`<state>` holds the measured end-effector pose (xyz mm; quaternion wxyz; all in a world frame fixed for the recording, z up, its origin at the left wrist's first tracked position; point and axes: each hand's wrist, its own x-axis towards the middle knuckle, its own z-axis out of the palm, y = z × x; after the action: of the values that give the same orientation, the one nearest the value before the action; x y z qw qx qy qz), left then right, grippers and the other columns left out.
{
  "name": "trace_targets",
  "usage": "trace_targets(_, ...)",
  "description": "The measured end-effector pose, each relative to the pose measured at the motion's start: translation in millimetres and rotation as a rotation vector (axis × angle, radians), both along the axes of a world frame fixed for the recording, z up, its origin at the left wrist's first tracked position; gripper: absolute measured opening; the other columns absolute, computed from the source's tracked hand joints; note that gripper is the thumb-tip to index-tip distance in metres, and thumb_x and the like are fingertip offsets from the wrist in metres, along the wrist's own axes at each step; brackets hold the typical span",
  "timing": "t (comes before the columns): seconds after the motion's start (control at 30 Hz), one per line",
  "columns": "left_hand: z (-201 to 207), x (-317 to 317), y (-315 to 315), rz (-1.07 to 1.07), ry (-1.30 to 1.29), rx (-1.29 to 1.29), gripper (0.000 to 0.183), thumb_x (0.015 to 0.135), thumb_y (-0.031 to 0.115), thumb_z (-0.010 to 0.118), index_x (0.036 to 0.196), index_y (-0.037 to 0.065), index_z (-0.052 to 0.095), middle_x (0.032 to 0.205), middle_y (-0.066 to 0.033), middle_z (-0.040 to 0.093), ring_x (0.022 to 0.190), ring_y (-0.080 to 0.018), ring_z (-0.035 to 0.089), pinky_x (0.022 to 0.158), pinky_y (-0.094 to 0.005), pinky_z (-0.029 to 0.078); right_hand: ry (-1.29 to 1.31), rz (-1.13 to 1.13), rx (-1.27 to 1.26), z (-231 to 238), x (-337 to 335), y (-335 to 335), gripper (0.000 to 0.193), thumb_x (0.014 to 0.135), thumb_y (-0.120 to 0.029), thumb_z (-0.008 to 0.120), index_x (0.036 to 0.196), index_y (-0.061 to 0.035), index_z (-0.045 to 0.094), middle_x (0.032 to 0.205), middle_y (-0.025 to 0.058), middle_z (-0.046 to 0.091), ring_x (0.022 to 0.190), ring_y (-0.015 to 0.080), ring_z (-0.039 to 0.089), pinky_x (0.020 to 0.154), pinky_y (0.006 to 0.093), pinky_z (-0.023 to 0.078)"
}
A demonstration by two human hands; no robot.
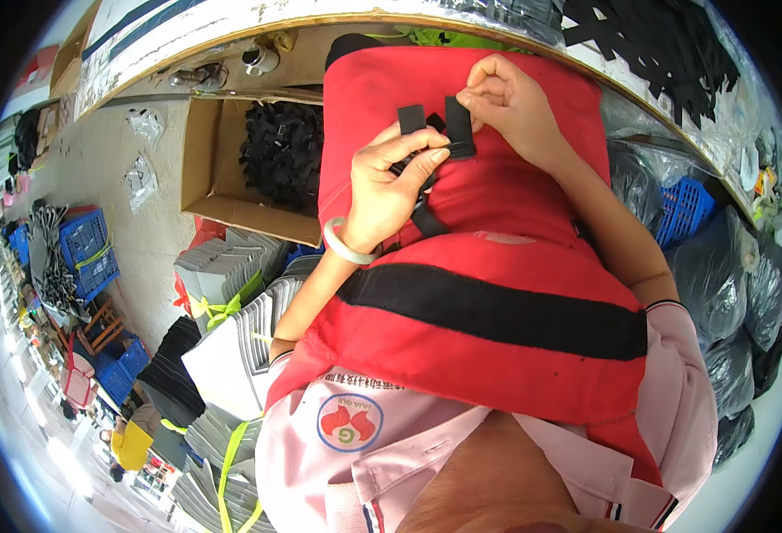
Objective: The recorder is assembling plastic buckles onto nylon straps at a factory workstation.
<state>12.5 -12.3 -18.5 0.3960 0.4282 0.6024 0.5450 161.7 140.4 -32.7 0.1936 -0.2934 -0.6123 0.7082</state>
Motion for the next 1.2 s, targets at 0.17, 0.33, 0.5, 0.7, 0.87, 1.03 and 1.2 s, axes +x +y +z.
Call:
trace_targets(0.17,-14.5,-10.9,-7.7,0.215,-0.392,-0.079,0.015,0.091,0.008,0.063,0.102,-0.002,0.068,0.089,-0.0064,0.068,0.056,-0.0069,0.053,0.051,-0.0198,0.042,0.037,-0.185,0.133,7.0,-34.6,10.1,0.015,0.093,-0.012,0.061,0.1,-0.0025,0.052,0.086,0.0072,0.065,0.075,0.0112,0.064,0.066,0.0243,0.052)
trace_targets(0.33,-23.3,-13.3,-24.4,0.158,-0.422,-0.14,0.014,0.088,0.004,0.066,0.101,0.0,0.07,0.087,-0.0048,0.069,0.054,-0.0055,0.054,0.049,-0.0189,0.043,0.274,0.117,0.262,50.0,-101.2,-27.0,0.036,0.093,-0.015,0.062,0.125,0.0001,0.051,0.11,0.0079,0.061,0.098,0.0156,0.063,0.09,0.0269,0.049)
trace_targets(0.5,-16.3,-11.3,-15.8,0.155,-0.349,-0.083,0.013,0.088,0.005,0.067,0.1,0.001,0.071,0.086,-0.0031,0.067,0.056,-0.0046,0.054,0.051,-0.0188,0.044,0.001,0.242,0.186,7.4,-58.6,-1.3,0.023,0.092,-0.017,0.064,0.108,0.0002,0.065,0.097,0.0015,0.064,0.092,0.0085,0.059,0.081,0.0226,0.048)
trace_targets(0.7,-25.8,-32.1,-1.1,0.109,-1.138,-0.036,0.029,0.1,0.023,0.049,0.116,0.001,0.058,0.111,-0.0148,0.065,0.069,-0.0124,0.058,0.052,-0.0215,0.045,-0.006,0.167,-0.24,15.4,-29.5,16.2,0.019,0.095,-0.021,0.058,0.099,-0.0026,0.062,0.084,0.0042,0.067,0.054,0.0023,0.049,0.048,0.0171,0.037)
trace_targets(0.87,-35.2,-42.0,0.7,0.111,-1.324,-0.133,0.037,0.101,0.027,0.045,0.127,0.001,0.05,0.119,-0.0168,0.058,0.083,-0.0172,0.057,0.053,-0.0224,0.045,-0.107,0.108,-0.082,30.5,-18.2,19.8,0.02,0.098,-0.023,0.053,0.102,-0.0043,0.058,0.072,0.0033,0.064,0.045,0.0011,0.043,0.039,0.0167,0.029)
trace_targets(1.03,-21.4,-24.3,3.4,-0.06,-0.718,-0.15,0.046,0.093,0.01,0.06,0.136,0.002,0.043,0.085,-0.0065,0.062,0.061,-0.0112,0.057,0.046,-0.0191,0.04,-0.213,0.188,0.002,15.8,-10.5,11.4,0.021,0.095,-0.022,0.059,0.106,-0.004,0.058,0.065,0.0003,0.058,0.047,0.003,0.047,0.042,0.0176,0.036)
trace_targets(1.2,-19.5,-5.3,10.9,-0.101,-0.196,-0.161,0.085,0.079,-0.005,0.071,0.149,0.012,0.024,0.078,-0.0014,0.06,0.062,-0.0053,0.054,0.057,-0.0183,0.046,-0.28,0.398,-0.018,30.5,-23.2,-7.3,0.026,0.086,-0.023,0.067,0.098,-0.0003,0.063,0.066,0.0014,0.059,0.052,0.0054,0.051,0.046,0.02,0.039)
